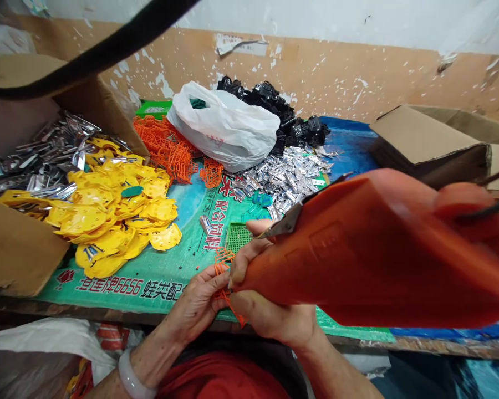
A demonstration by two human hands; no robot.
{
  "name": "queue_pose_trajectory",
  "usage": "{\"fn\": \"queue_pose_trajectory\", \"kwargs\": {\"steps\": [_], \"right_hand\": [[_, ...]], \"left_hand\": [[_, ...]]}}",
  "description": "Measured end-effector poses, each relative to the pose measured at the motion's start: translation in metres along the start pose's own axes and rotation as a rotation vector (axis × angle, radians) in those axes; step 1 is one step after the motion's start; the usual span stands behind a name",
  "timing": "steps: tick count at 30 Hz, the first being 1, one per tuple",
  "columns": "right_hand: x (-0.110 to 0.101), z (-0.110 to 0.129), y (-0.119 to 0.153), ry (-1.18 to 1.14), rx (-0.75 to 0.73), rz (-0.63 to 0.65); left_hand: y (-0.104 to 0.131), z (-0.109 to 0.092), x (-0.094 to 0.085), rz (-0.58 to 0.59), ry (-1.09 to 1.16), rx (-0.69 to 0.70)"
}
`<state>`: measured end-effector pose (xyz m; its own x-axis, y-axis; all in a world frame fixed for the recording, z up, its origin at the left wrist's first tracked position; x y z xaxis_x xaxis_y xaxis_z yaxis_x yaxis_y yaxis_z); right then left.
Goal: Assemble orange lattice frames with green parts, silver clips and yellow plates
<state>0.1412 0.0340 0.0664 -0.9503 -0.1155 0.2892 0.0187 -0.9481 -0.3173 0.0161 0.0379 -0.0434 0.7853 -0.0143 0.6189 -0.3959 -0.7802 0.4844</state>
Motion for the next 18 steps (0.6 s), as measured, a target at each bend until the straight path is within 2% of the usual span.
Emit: {"fn": "queue_pose_trajectory", "kwargs": {"steps": [5,9,15,18], "right_hand": [[0.0,-0.005,0.006,0.104,-0.033,-0.029],[-0.004,-0.009,0.011,0.172,0.014,-0.054],[-0.002,0.008,0.003,0.029,-0.003,-0.052],[-0.012,0.016,-0.007,0.091,-0.039,-0.181]], "left_hand": [[0.0,0.001,0.001,0.025,0.013,0.024],[-0.001,0.002,0.0,0.039,0.039,0.048],[0.004,0.001,0.004,0.071,0.038,0.048],[0.013,-0.005,0.008,0.125,0.028,0.027]]}}
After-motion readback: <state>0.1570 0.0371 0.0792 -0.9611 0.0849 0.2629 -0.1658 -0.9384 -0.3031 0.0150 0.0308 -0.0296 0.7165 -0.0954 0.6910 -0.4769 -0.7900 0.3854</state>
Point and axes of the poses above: each hand's wrist, its own y-axis away from the middle knuckle, its own x-axis out of the palm, z = x × y, the point moved 3 cm from there along -y, towards the middle knuckle
